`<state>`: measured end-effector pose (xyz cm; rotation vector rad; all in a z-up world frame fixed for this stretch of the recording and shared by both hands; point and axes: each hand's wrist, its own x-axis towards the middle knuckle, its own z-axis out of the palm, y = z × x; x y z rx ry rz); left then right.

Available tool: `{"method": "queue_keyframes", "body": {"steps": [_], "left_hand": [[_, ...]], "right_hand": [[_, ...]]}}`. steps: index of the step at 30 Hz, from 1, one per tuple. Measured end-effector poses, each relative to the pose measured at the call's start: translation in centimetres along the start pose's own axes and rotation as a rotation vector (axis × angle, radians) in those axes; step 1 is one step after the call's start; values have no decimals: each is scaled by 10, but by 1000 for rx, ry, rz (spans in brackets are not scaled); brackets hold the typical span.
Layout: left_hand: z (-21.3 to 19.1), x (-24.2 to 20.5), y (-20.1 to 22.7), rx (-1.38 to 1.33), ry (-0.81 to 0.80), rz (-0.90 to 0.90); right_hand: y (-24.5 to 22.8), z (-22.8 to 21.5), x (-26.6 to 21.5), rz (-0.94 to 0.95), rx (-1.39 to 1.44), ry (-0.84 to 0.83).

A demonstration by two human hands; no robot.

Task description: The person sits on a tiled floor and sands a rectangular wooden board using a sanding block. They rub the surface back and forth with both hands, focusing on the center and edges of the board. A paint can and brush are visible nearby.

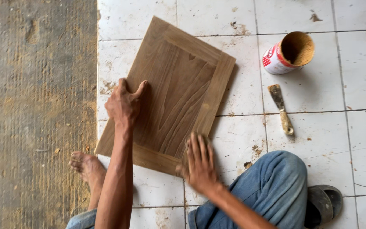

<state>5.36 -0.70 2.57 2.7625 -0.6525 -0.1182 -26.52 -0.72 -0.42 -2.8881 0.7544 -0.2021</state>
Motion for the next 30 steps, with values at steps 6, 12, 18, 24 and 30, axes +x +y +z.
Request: {"method": "queue_keyframes", "body": {"steps": [6,12,18,24,30], "left_hand": [[-3,2,2,-7,-92,-3],[2,-2,-3,-4,-24,-16],[-6,-4,4,-9,-96,-29],[6,1,-4,10,-49,-31],[17,1,-11,34,9,-6]], "right_hand": [[113,9,159,240,-12,335],[2,-7,19,182,101,24],[46,5,68,153,195,-192],[41,-7,85,362,180,9],[30,14,60,149,-22,61]]}}
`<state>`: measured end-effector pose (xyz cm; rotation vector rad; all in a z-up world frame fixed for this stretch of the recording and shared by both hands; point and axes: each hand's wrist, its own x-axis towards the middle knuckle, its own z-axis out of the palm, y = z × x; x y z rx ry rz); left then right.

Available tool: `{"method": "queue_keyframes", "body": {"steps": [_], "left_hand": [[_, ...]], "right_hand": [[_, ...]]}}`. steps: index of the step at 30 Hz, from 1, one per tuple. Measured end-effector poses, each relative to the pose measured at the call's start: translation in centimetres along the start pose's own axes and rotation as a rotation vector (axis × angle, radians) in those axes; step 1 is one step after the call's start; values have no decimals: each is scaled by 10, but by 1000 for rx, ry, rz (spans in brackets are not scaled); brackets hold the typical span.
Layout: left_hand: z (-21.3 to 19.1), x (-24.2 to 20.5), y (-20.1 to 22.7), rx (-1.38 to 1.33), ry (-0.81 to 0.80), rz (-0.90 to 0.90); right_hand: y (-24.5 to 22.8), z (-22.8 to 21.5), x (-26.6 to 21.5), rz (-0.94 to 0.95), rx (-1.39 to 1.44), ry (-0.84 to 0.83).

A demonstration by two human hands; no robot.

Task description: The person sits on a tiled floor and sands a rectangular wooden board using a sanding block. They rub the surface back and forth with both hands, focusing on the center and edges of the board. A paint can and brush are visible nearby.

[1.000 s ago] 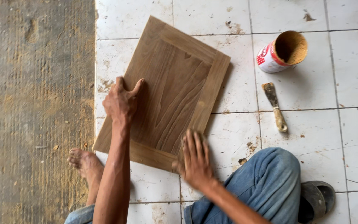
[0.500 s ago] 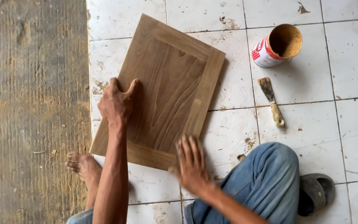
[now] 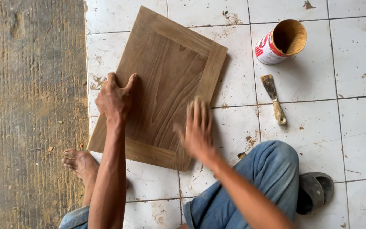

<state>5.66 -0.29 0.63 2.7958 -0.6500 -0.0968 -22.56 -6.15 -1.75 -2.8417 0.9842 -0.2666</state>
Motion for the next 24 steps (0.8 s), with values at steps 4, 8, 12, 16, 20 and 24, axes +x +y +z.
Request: {"method": "queue_keyframes", "body": {"steps": [4,8,12,16,20,24], "left_hand": [[-2,-2,1,-9,17,34],[-5,-4,2,-38,47,23],[-8,-3,3,-14,39,19],[-10,-4,5,-37,33,41],[-8,-3,6,-39,39,24],[-4,-2,4,-26,31,24]], "right_hand": [[42,4,75,173,117,11],[-13,-37,-4,126,144,-82],[-3,-23,-24,69,157,-292],[44,-1,45,149,120,-56],[11,-37,-4,95,129,-171],[4,-25,-33,26,124,-353]]}}
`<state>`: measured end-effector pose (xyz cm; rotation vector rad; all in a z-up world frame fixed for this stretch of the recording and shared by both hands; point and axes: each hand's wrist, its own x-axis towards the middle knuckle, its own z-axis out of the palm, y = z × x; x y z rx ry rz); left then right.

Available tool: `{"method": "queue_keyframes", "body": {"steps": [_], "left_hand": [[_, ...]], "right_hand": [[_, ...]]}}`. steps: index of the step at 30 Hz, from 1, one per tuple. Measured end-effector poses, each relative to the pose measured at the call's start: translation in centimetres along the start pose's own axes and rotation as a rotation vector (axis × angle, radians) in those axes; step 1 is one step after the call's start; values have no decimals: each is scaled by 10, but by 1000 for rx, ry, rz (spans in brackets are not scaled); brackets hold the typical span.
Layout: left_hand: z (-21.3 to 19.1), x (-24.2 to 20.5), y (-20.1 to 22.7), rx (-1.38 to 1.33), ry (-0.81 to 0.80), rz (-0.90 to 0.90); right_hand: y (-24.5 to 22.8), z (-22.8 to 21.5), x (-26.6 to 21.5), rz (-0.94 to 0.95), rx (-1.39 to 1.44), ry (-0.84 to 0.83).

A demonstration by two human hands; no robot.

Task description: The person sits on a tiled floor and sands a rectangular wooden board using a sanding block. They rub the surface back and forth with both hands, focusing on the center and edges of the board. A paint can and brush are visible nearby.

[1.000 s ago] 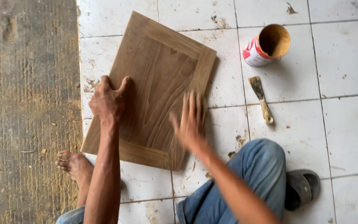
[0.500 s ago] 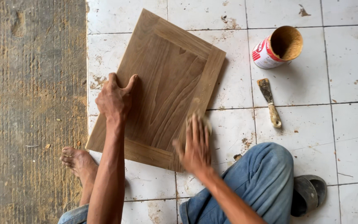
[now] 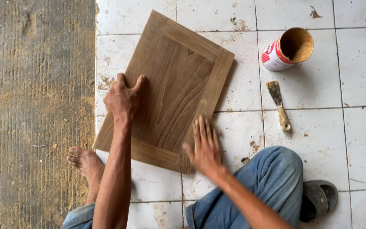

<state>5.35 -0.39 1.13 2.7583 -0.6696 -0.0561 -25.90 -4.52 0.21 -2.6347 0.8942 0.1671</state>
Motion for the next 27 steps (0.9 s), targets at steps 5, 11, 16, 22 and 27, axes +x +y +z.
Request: {"method": "queue_keyframes", "body": {"steps": [5,11,16,22,27], "left_hand": [[-6,-2,3,-27,12,9],[1,1,-2,69,54,91],[-4,-4,4,2,-39,-33],[-7,-1,8,1,-37,-29],[-5,-3,2,17,-52,-23]], "right_hand": [[44,-24,106,107,-4,173],[-16,27,-36,-103,-80,198],[31,-14,73,63,18,236],[-11,-13,26,83,41,217],[-11,-2,5,-62,10,-13]]}}
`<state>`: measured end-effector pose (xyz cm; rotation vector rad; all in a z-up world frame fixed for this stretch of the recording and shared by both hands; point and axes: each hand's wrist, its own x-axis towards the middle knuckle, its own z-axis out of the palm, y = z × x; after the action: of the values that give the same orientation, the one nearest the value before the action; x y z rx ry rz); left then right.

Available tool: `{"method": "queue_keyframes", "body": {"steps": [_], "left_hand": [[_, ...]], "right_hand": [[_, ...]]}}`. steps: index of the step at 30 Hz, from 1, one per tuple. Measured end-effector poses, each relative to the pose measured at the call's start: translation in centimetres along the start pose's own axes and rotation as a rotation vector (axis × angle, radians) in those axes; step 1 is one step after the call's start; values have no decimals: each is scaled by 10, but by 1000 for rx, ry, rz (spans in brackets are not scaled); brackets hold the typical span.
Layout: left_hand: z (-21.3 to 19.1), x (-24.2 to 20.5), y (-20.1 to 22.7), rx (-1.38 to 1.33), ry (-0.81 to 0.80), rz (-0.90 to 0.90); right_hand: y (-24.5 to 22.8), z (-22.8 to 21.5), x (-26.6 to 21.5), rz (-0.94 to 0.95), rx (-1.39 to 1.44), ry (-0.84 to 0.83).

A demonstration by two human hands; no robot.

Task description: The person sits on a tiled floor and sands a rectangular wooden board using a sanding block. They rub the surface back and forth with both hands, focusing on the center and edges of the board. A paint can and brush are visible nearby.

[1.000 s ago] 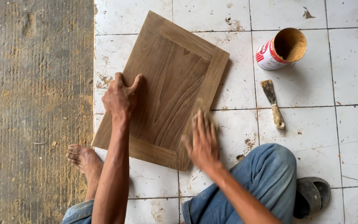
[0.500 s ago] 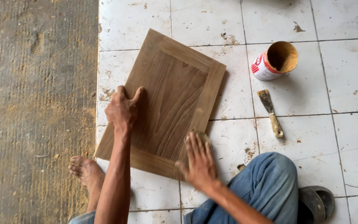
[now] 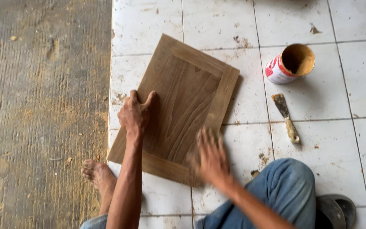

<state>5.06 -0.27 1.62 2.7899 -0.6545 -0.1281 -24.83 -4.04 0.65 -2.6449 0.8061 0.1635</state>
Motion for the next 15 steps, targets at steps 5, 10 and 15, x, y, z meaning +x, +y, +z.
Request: {"method": "queue_keyframes", "body": {"steps": [5,10,15], "left_hand": [[1,4,0,22,-31,-17],[-2,3,7,-23,-29,-49],[0,2,4,-58,-35,-86]], "right_hand": [[67,-23,112,162,-30,588],[-20,5,-17,58,63,273],[19,6,10,-91,-31,233]]}}
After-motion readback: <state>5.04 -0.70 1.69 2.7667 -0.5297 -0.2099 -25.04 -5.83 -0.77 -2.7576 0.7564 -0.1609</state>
